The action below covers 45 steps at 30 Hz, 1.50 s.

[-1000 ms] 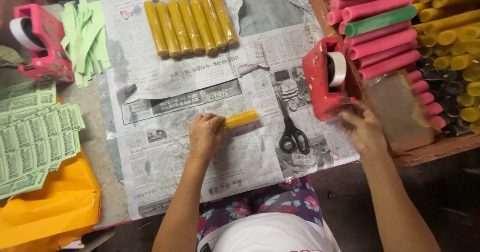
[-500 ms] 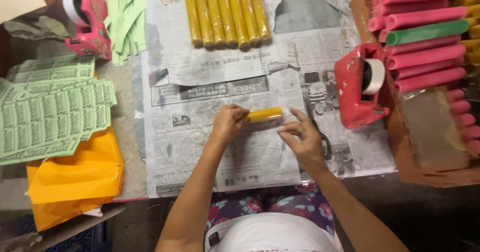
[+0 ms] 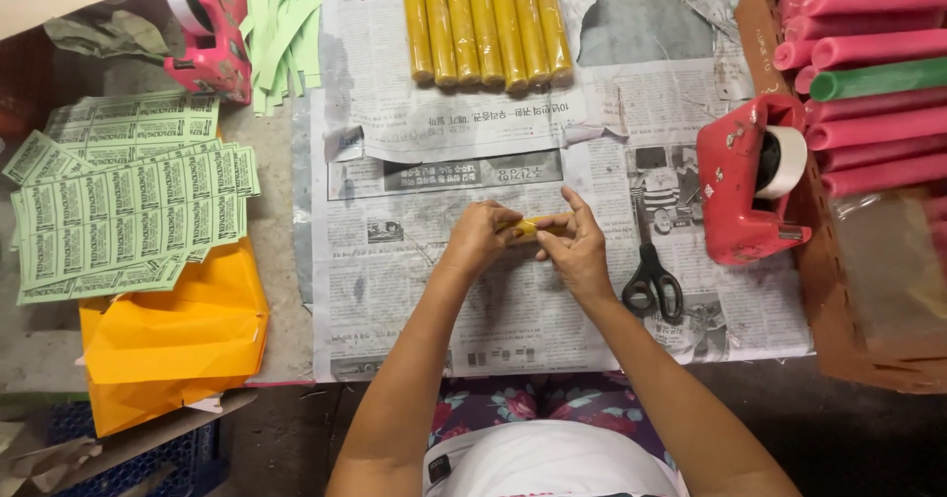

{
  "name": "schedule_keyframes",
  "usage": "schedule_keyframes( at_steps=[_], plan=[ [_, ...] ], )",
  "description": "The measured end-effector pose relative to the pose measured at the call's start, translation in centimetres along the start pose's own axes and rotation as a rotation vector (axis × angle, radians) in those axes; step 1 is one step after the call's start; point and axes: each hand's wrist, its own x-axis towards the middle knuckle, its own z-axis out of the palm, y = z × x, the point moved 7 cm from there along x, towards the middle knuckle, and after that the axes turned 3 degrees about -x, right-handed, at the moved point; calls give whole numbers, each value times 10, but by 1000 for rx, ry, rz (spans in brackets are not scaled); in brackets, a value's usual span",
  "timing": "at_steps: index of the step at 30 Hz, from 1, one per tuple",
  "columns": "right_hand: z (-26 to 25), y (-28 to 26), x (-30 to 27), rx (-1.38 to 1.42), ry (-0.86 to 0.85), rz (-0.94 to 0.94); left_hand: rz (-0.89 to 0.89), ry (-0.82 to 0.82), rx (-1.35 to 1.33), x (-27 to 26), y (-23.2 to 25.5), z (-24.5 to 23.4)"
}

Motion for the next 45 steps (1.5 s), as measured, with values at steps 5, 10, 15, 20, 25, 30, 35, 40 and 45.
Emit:
schedule_keyframes(
  at_steps=[5, 10, 15, 20, 25, 30, 35, 40, 45],
  plan=[
    [3, -10, 0, -108, 32, -6, -12, 2, 2, -4, 7, -5],
    [6, -52, -11, -291, 96, -89, -13, 7, 4, -5, 11, -9],
    [-9, -74, -31, -532, 148, -360, -7, 27, 13, -3, 7, -6],
    [12, -65, -36, -877, 107, -741, 0, 17, 13, -4, 9, -5],
    [11, -21, 2, -1047, -3, -765, -7, 11, 15, -10, 16, -9],
    [15, -33, 33, -938, -512, -309, -11, 0, 10, -10, 15, -7],
    [24, -65, 33, -749, -586, -132, 3, -1, -22, -12, 23, -13],
    [9, -26, 32, -863, -506, -367, 36, -2, -22, -12, 24, -15],
    [15, -30, 27, -1072, -458, -609, 46, -20, 1, -7, 20, -14]
  ],
)
